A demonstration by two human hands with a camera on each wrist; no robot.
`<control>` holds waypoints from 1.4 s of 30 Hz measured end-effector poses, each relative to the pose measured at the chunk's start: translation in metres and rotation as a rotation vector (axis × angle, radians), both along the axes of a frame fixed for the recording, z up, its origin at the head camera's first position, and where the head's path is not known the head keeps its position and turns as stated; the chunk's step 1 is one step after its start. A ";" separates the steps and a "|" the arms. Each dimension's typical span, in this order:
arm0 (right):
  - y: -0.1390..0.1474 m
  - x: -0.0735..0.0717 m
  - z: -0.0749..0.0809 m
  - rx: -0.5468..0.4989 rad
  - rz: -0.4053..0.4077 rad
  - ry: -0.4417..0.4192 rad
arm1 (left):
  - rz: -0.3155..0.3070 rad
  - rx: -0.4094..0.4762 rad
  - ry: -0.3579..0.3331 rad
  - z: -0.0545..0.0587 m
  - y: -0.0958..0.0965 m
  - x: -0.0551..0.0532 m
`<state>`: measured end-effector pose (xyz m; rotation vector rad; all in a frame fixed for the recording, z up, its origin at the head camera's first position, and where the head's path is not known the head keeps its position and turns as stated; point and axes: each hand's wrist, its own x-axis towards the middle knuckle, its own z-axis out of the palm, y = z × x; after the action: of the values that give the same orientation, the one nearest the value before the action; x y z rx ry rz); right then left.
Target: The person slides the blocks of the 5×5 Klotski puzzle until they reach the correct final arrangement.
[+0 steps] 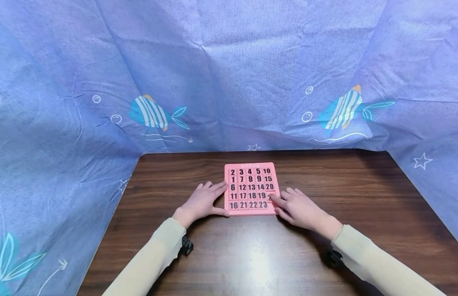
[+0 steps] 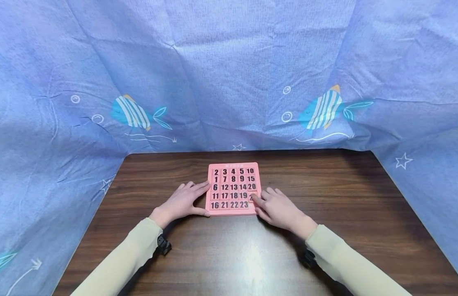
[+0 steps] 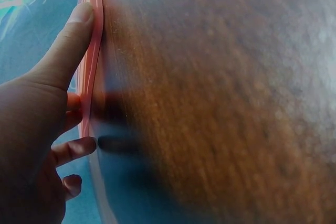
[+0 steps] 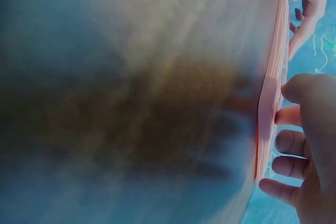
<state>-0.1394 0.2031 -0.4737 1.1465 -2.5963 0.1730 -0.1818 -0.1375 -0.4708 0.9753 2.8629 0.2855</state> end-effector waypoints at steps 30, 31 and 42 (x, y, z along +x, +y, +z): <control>0.005 -0.018 0.007 0.036 -0.052 -0.016 | 0.004 0.004 -0.005 0.000 -0.001 0.000; 0.006 -0.016 0.007 0.030 -0.040 -0.011 | 0.004 0.003 -0.007 0.000 -0.001 0.000; 0.009 -0.010 0.007 0.002 -0.008 -0.026 | 0.007 -0.006 -0.010 -0.001 0.000 -0.001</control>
<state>-0.1492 0.2121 -0.4672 1.1417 -2.6238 0.1843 -0.1824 -0.1377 -0.4718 0.9603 2.8573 0.2807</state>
